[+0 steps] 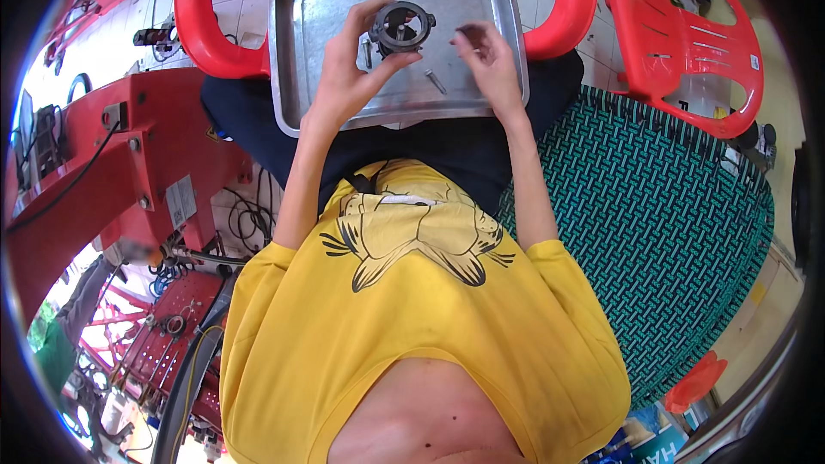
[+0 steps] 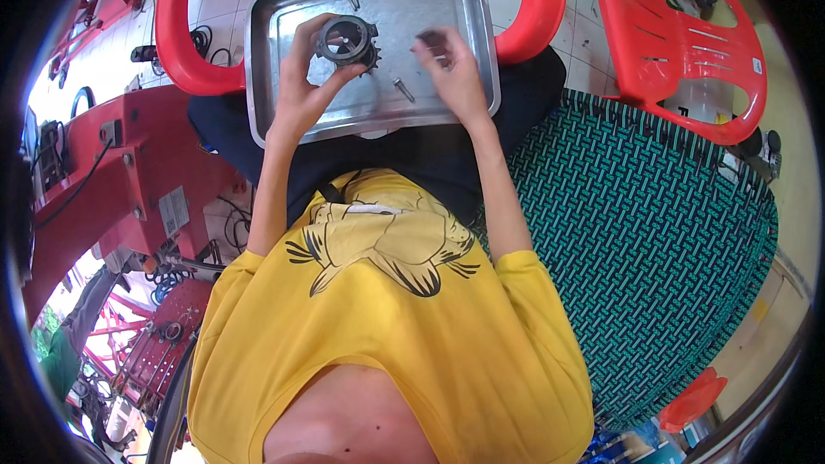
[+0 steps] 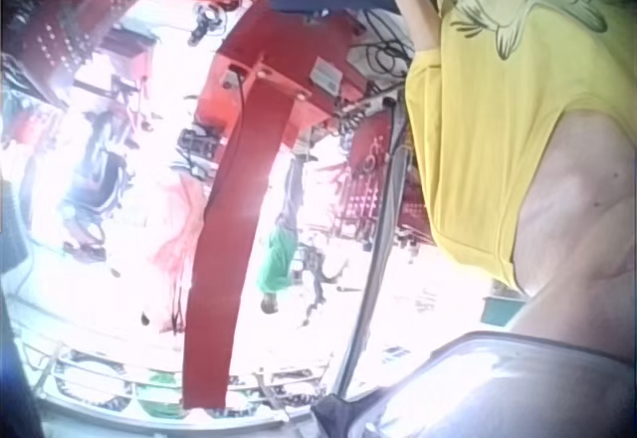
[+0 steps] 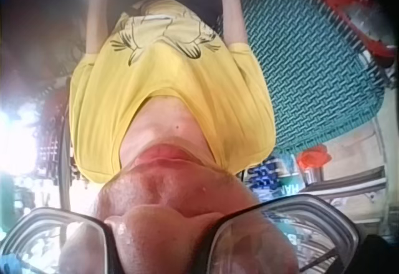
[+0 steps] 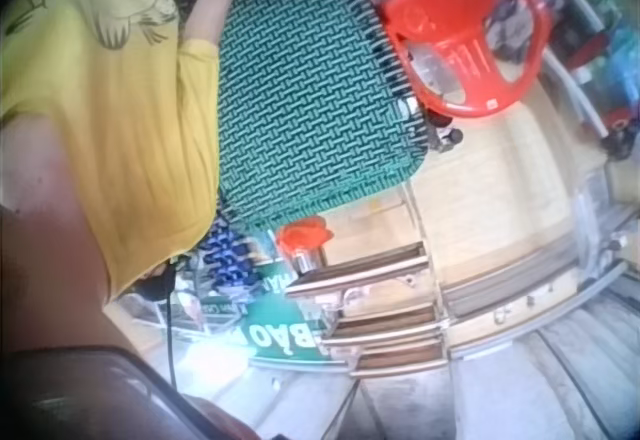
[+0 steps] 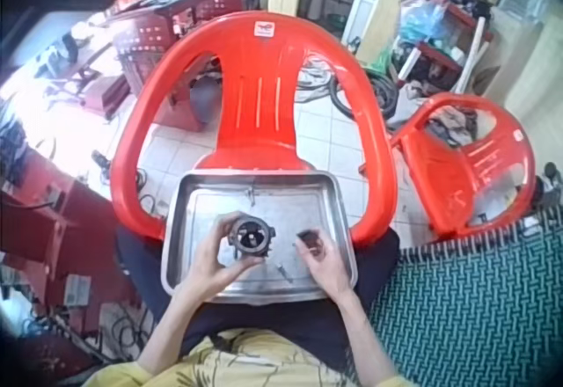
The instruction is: The person disassembles a small motor component on a metal tray by hand, removing internal shafts and screws to inspect the housing and parts.
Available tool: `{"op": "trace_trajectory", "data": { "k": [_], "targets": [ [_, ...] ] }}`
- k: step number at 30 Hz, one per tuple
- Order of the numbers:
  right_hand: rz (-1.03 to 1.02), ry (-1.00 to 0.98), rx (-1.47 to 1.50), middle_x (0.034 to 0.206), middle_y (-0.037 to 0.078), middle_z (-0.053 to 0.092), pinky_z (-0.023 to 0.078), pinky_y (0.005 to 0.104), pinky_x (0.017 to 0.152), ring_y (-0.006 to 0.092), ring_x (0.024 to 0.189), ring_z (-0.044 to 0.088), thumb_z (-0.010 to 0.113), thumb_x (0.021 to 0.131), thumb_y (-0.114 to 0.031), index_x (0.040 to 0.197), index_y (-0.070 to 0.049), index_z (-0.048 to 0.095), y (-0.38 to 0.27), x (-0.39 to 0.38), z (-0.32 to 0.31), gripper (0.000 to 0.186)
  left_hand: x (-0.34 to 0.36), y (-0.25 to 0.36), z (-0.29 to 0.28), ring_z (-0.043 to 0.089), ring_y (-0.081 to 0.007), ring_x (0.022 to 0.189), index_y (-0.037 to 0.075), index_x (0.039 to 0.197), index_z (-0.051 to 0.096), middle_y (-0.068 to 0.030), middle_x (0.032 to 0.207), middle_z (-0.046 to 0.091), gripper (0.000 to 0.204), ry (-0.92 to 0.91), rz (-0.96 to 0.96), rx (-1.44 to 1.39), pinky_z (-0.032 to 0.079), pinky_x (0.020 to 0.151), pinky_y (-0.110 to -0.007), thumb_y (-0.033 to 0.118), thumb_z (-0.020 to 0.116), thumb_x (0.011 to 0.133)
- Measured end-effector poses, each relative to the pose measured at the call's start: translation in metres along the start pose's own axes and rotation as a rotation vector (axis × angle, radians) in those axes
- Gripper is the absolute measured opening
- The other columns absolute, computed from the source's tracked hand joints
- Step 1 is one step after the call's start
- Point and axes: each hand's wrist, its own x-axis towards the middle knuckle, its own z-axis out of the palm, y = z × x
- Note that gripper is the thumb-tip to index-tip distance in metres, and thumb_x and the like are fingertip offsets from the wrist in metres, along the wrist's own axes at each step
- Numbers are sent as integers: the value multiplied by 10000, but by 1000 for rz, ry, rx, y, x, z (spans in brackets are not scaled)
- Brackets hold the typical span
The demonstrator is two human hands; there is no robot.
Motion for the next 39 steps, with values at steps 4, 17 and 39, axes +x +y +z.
{"op": "trace_trajectory", "data": {
  "k": [4, 17, 39],
  "targets": [
    [-185, -88, -320, 1185, 107, 711, 532, 395, 917, 249, 1140, 650, 782, 952, -232, 1313, -63, 667, -27, -20, 21, 415, -3, 3, 5, 734, -280, 1130, 28, 1398, 548, -158, 1194, 746, 662, 43, 6, 10, 548, 1003, -388, 154, 890, 846],
    [-31, -181, -24, 806, 36, 689, 508, 264, 686, 83, 712, 620, 635, 1082, -273, 1074, 0, 717, -19, 3, 31, 285, 2, -26, -4, 699, -381, 1223, -6, 1398, 487, -208, 1311, 695, 388, 380, -206, -902, 648, 944, -444, 196, 609, 1090],
    [-227, -11, -524, 1043, 118, 720, 517, 313, 886, 217, 967, 696, 672, 1046, -222, 1141, 15, 706, 17, 30, -13, 258, -16, -91, -13, 587, -363, 1178, 44, 1310, 609, -173, 1217, 661, 616, -129, -65, 473, 448, 1019, -468, 377, 857, 856]
  ]
}}
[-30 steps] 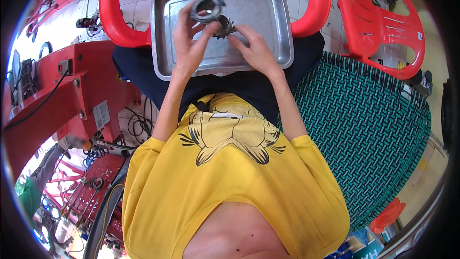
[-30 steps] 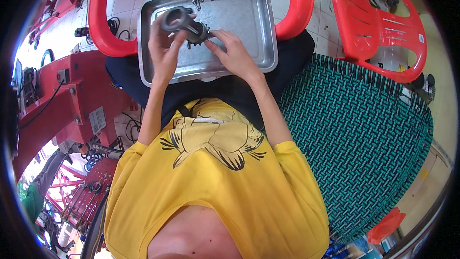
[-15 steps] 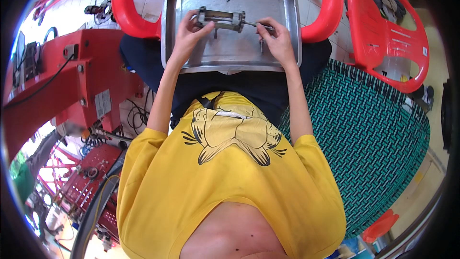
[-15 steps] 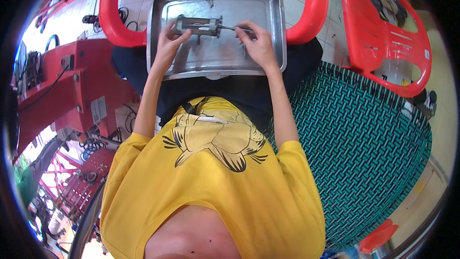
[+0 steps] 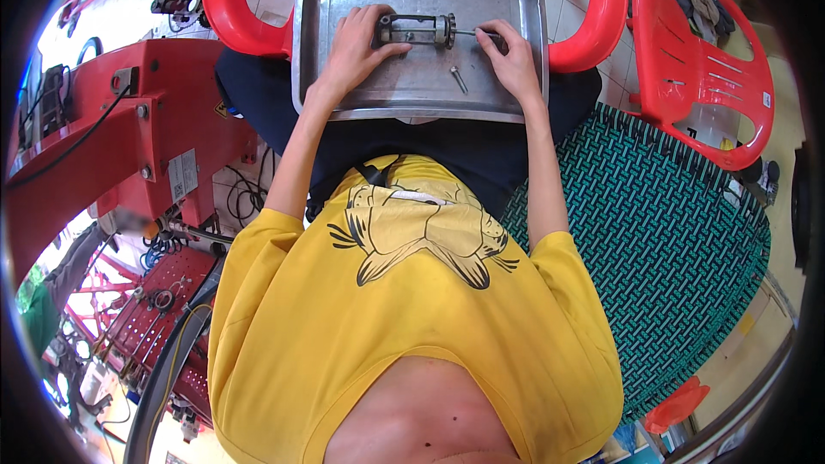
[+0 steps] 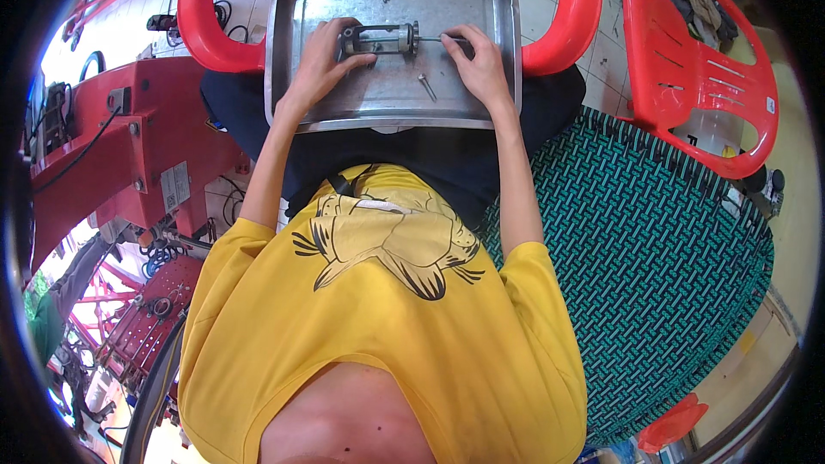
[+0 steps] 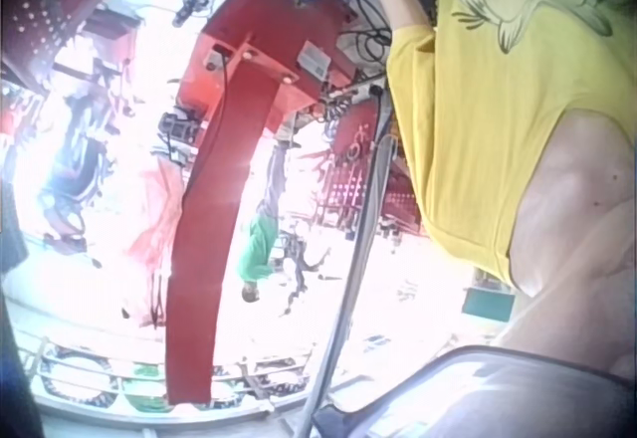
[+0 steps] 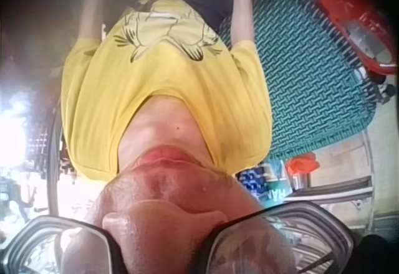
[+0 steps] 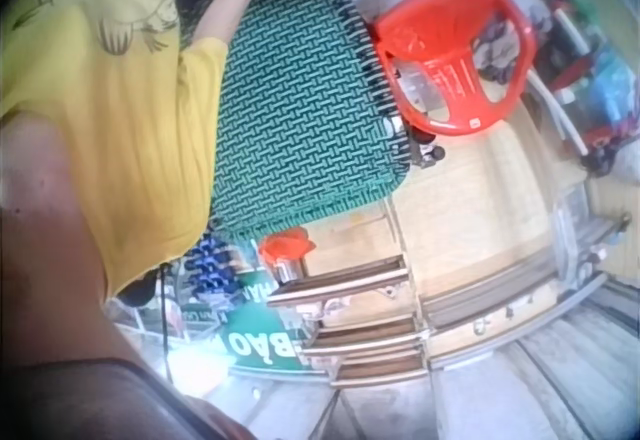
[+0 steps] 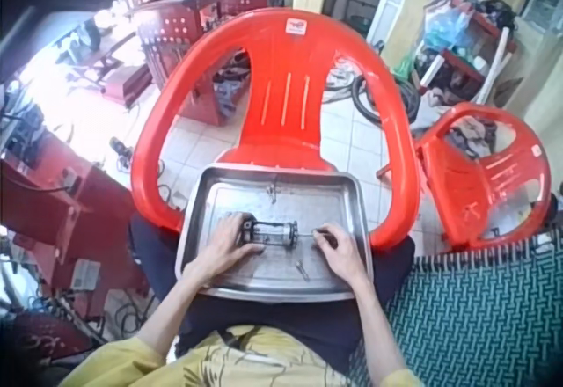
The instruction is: The person disassembles a small motor component on a metal tray by hand, removing internal shafts and screws to inspect the housing and parts.
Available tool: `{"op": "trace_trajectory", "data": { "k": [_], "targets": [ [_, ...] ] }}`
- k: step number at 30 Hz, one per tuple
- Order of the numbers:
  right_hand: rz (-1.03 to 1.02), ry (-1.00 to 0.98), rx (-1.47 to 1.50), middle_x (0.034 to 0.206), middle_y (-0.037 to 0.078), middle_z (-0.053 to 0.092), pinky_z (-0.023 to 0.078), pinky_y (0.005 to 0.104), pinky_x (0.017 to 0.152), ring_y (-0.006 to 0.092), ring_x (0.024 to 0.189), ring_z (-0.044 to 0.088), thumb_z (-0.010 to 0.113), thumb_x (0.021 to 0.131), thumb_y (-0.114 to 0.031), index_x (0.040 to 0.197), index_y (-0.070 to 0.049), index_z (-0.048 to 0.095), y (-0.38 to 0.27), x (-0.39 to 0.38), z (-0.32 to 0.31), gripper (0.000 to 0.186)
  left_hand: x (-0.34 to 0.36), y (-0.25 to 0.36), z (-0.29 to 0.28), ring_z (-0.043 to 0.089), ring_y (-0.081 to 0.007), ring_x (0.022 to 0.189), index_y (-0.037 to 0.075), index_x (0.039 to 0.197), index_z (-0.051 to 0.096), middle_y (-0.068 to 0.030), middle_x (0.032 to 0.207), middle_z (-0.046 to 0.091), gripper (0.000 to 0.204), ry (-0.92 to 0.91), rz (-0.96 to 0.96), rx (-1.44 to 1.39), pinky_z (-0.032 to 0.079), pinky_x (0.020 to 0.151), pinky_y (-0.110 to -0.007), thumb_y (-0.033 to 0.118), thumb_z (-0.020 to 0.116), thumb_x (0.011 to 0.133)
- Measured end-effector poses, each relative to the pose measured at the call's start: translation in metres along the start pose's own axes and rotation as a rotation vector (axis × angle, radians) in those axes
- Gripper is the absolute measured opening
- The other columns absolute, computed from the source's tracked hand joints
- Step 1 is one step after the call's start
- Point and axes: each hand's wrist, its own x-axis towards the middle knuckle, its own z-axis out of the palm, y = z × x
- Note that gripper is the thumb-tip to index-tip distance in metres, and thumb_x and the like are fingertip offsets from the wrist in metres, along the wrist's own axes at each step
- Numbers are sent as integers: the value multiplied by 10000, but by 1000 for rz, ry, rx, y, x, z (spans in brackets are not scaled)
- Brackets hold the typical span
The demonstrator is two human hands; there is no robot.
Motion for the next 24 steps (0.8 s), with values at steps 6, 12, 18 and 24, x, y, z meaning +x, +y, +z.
{"op": "trace_trajectory", "data": {
  "k": [6, 12, 18, 24],
  "targets": [
    [0, 41, -61, 1066, 135, 731, 521, 359, 907, 278, 1015, 700, 680, 1034, -238, 1111, 11, 728, 5, 5, 4, 266, 15, -6, -10, 603, -355, 1198, 57, 1370, 629, -187, 1247, 656, 614, -85, -22, -71, 471, 1048, -443, 351, 845, 875],
    [-80, 36, -150, 1069, 97, 748, 525, 410, 905, 335, 1031, 685, 714, 991, -271, 1077, -51, 783, 5, 14, 6, 246, 5, -8, -11, 625, -287, 1097, 114, 1333, 700, -122, 1175, 691, 547, -25, -45, -227, 528, 927, -380, 358, 859, 870],
    [-68, 102, -47, 1043, 69, 749, 487, 418, 938, 312, 1027, 672, 716, 975, -360, 1046, -109, 814, -4, 13, 8, 279, 6, -5, -17, 656, -269, 1056, 151, 1294, 734, -109, 1170, 690, 559, -36, -63, -204, 554, 836, -368, 318, 922, 795],
    [-143, 40, -266, 965, 85, 765, 456, 410, 948, 297, 1006, 677, 714, 972, -381, 989, -91, 824, 2, 16, 11, 310, 8, -3, -18, 663, -232, 957, 156, 1269, 754, -89, 1105, 706, 573, -31, -58, -191, 554, 812, -361, 300, 947, 749]
  ]
}}
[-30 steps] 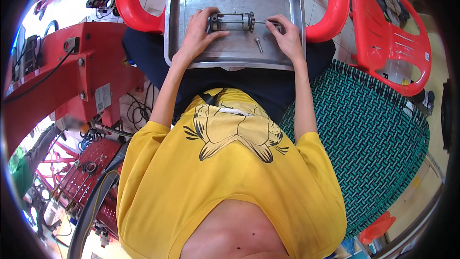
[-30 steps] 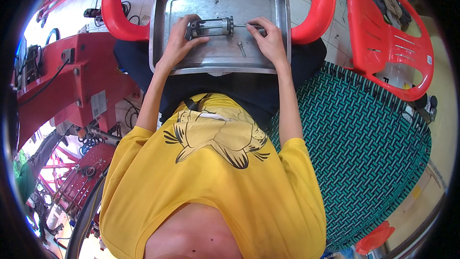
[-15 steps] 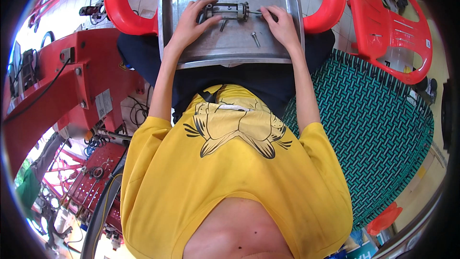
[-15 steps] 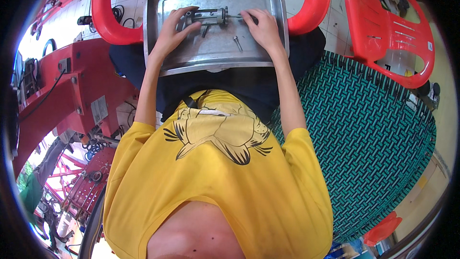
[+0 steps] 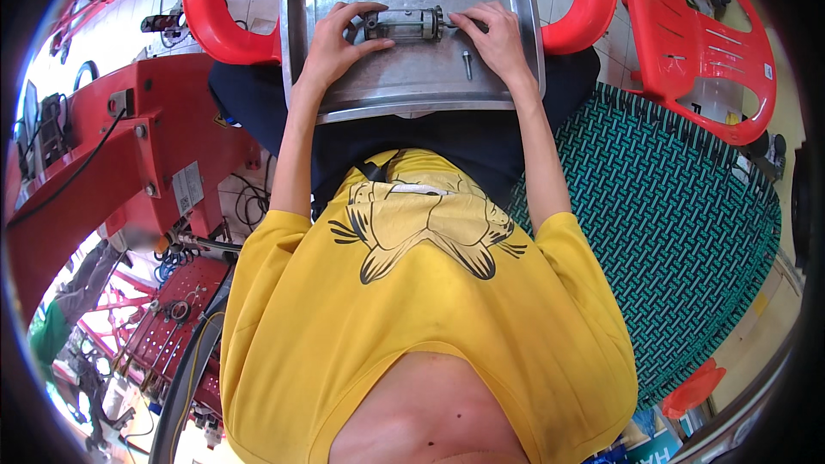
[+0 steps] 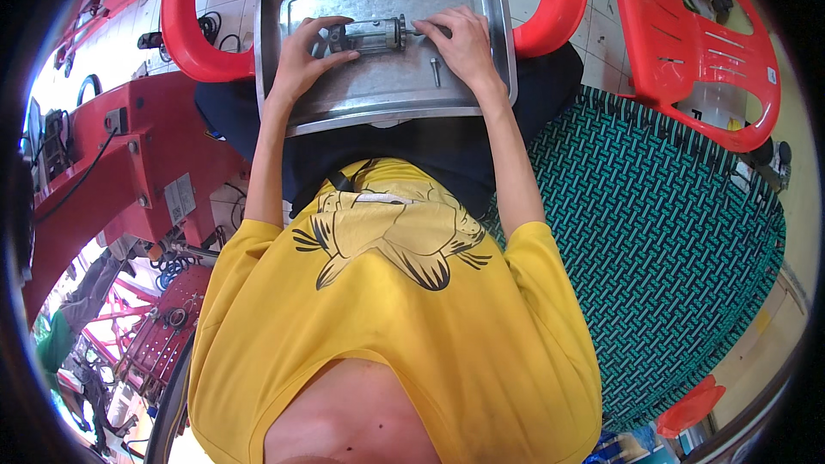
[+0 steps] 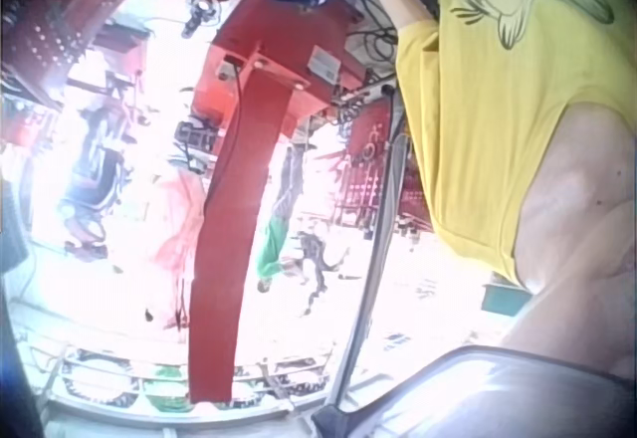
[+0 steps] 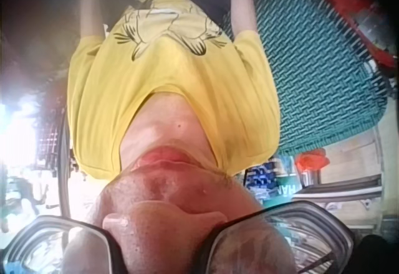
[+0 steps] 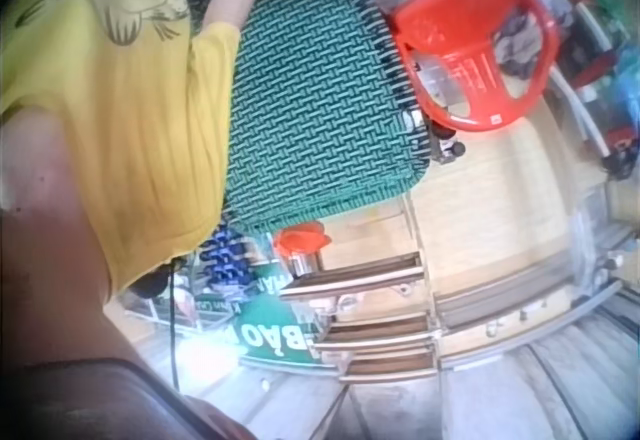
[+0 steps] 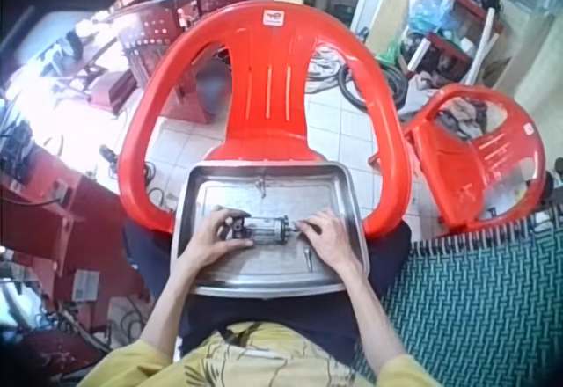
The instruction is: The person disassembles a small motor component on a metal tray by hand, removing internal shafts and screws to inspect the housing and parts.
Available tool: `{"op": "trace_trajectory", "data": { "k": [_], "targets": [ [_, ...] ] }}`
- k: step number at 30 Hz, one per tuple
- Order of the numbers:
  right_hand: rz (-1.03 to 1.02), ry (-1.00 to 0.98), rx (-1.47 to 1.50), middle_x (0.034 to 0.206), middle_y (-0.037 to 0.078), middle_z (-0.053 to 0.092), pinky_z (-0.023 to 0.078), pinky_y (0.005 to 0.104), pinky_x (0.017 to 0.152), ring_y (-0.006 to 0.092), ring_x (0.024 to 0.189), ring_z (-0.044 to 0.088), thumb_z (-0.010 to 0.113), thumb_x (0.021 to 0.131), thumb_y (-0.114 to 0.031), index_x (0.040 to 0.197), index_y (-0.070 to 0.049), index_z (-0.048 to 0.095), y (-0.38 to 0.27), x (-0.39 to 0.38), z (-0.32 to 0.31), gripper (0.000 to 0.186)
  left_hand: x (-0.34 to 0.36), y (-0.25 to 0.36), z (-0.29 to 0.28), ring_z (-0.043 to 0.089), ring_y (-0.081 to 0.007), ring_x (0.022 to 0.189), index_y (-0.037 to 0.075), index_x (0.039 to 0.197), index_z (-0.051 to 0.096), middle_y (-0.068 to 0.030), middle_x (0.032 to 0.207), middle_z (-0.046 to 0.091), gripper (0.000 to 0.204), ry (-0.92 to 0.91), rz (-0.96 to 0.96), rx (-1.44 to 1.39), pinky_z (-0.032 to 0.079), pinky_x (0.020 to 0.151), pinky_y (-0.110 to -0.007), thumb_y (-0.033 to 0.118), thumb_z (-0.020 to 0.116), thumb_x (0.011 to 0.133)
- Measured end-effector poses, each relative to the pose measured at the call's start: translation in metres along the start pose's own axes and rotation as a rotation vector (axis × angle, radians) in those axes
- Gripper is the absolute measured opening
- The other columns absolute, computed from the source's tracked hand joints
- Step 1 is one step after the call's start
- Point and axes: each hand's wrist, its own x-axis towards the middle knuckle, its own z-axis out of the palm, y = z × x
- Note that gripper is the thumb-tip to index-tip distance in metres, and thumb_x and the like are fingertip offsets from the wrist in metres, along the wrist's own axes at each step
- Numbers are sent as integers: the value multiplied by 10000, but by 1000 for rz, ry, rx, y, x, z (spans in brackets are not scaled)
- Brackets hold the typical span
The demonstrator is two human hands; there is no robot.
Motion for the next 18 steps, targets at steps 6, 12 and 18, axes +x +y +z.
{"op": "trace_trajectory", "data": {
  "k": [6, 12, 18],
  "targets": [
    [24, -11, -43, 919, 133, 760, 511, 407, 899, 319, 952, 702, 727, 976, -342, 988, -39, 809, -12, -3, -5, 313, 2, 1, -1, 673, -245, 951, 172, 1263, 756, -96, 1072, 719, 580, -16, -41, 25, 554, 835, -370, 316, 954, 737],
    [-46, 51, 112, 1029, 94, 769, 498, 439, 923, 316, 1028, 690, 733, 943, -393, 1035, -111, 809, -6, -3, -3, 306, 2, -1, 0, 680, -223, 966, 167, 1274, 759, -85, 1074, 717, 583, -9, -42, 15, 546, 859, -362, 304, 952, 741],
    [-73, 37, -62, 1024, 80, 758, 513, 411, 949, 293, 1050, 679, 815, 902, -260, 1062, -66, 781, 4, -5, 2, 254, 2, 2, 0, 692, -233, 1014, 160, 1271, 761, -92, 1099, 728, 566, -38, -76, 30, 544, 895, -376, 290, 945, 752]
  ]
}}
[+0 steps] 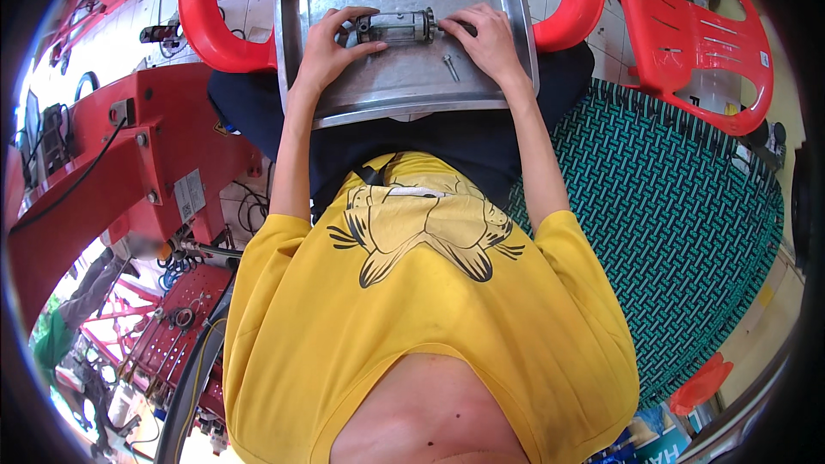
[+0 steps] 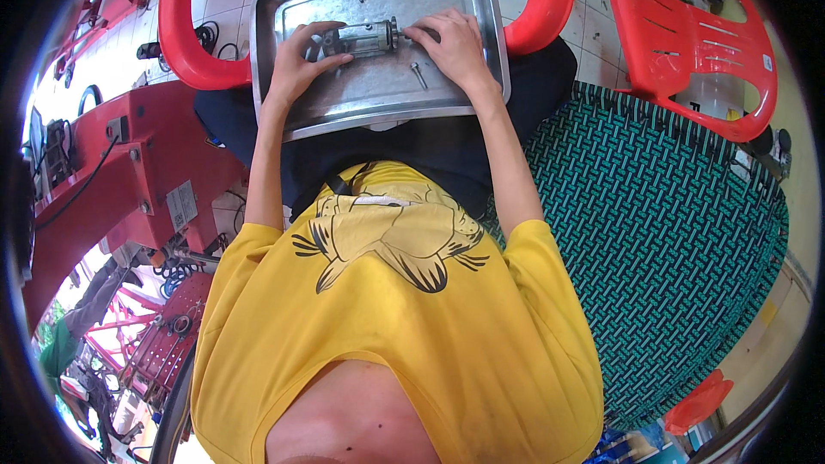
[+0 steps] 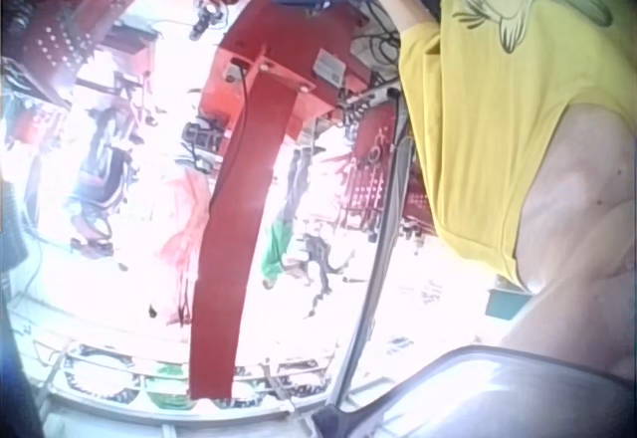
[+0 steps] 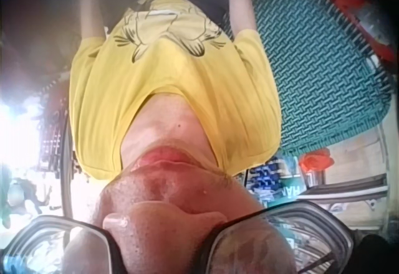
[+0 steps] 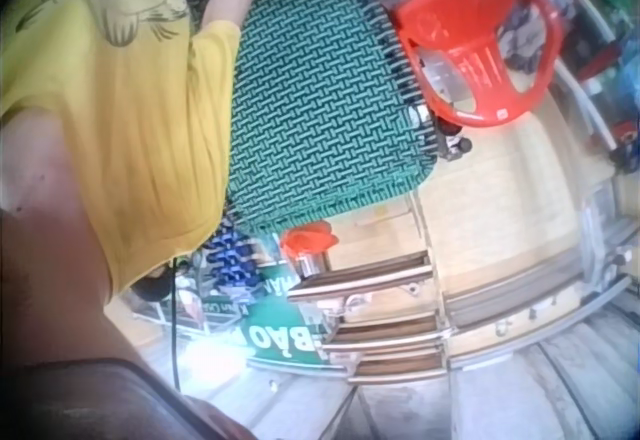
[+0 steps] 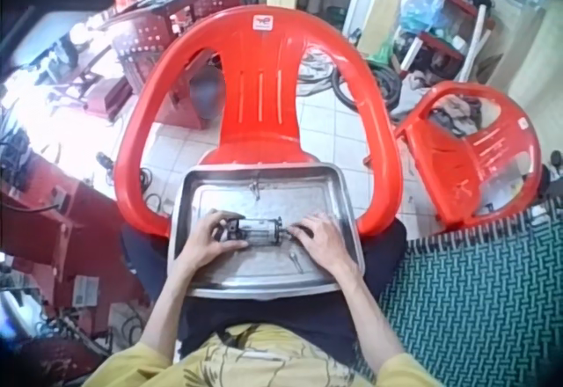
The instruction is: The person disassembles a small motor component on a metal tray by hand, removing internal shafts and screws to inspect the housing and parts.
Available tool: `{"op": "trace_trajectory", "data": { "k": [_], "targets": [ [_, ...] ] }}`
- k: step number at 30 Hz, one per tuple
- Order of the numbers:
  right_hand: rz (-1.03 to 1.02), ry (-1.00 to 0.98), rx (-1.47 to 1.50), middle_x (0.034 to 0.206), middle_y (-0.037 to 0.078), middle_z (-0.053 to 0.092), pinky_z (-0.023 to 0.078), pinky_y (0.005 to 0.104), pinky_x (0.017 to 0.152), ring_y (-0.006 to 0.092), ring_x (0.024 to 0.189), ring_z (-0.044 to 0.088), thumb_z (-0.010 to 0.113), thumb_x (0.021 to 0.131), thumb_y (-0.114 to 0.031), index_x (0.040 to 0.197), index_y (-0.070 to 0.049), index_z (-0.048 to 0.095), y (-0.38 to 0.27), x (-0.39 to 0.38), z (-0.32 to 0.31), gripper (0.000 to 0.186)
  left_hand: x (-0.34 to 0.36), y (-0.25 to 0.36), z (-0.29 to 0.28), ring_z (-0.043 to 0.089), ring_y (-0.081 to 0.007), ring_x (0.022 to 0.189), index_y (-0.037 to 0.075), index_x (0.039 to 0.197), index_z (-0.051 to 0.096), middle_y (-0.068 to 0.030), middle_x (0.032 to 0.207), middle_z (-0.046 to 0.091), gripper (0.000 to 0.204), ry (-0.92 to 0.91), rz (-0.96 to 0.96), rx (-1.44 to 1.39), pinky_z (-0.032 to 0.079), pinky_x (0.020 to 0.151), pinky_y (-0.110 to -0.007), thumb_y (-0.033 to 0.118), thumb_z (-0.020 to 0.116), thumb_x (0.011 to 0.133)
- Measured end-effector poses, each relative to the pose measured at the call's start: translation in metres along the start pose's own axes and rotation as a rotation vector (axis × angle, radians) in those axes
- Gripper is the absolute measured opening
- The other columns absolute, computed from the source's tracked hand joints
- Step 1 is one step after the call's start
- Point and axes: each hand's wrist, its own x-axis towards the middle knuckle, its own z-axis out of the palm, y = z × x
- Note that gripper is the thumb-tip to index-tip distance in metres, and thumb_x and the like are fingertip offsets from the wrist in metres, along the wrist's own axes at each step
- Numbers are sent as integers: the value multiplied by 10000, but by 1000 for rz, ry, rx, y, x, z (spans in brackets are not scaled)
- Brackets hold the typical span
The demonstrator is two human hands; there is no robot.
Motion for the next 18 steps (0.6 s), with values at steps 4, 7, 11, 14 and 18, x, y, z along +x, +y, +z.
{"op": "trace_trajectory", "data": {
  "k": [4, 7, 11, 14, 18],
  "targets": [
    [32, -11, 102, 1073, 58, 744, 456, 419, 999, 282, 1113, 645, 778, 917, -345, 1039, -109, 797, -8, 3, -5, 267, -2, -3, -1, 695, -232, 1039, 158, 1264, 764, -92, 1122, 738, 563, 5, -14, -19, 544, 906, -378, 282, 947, 746],
    [44, 18, 24, 1117, 55, 724, 436, 427, 1014, 276, 1135, 631, 768, 917, -371, 1030, -123, 793, 1, -2, 2, 274, 2, -2, 2, 695, -227, 1036, 153, 1261, 765, -86, 1122, 744, 560, 16, 13, -12, 546, 902, -374, 282, 946, 747],
    [39, -23, 58, 1126, 58, 692, 449, 433, 997, 277, 1132, 632, 759, 931, -371, 1025, -104, 781, -2, -1, -1, 284, 0, -6, 1, 698, -222, 1001, 148, 1260, 763, -82, 1103, 745, 561, 21, 12, -2, 551, 888, -371, 289, 946, 750],
    [92, 124, 186, 1136, 79, 667, 485, 409, 959, 287, 1105, 644, 736, 967, -360, 1100, -78, 760, -14, 3, -5, 312, -1, -6, 0, 696, -217, 978, 147, 1261, 762, -82, 1094, 743, 563, 18, -16, -25, 553, 876, -367, 291, 947, 749],
    [87, 107, 5, 1158, 90, 649, 496, 409, 952, 291, 1088, 649, 794, 926, -322, 1114, -83, 743, -3, 0, -1, 308, 1, -4, 1, 688, -208, 961, 153, 1269, 758, -78, 1082, 739, 567, 26, 17, -16, 551, 862, -356, 288, 947, 751]
  ]
}}
